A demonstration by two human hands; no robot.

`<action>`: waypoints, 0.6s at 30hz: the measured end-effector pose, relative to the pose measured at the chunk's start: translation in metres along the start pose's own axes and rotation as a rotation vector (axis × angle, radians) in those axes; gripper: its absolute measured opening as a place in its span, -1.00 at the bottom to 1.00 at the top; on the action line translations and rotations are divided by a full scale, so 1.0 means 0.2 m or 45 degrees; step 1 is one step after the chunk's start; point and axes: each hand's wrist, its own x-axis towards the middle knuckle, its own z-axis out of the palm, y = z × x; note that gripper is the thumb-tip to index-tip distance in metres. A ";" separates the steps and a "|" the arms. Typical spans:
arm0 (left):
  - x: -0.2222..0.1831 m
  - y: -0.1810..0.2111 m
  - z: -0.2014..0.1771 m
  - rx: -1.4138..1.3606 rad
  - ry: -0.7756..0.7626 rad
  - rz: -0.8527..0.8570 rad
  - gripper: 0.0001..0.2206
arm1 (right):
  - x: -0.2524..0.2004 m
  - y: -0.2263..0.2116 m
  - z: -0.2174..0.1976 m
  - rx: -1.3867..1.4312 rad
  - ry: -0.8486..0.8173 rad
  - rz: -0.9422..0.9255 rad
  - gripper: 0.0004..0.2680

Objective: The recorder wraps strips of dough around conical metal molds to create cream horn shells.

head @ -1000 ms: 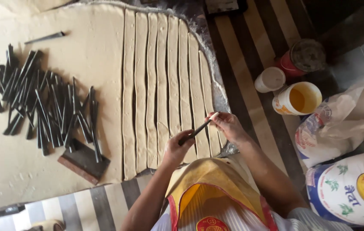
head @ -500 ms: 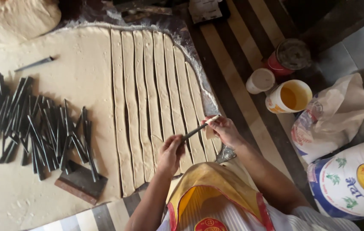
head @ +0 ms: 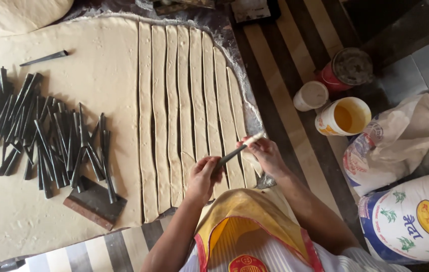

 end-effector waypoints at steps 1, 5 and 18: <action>0.00 0.00 0.01 0.001 -0.003 0.002 -0.76 | 0.01 0.00 0.01 0.000 0.000 -0.003 -0.79; -0.02 0.09 0.10 -0.145 0.016 0.107 -0.80 | 0.04 -0.05 0.08 -0.050 0.007 -0.030 -0.78; 0.00 -0.02 -0.01 -0.146 -0.028 0.055 -0.71 | -0.02 0.02 0.04 -0.007 -0.014 -0.063 -0.79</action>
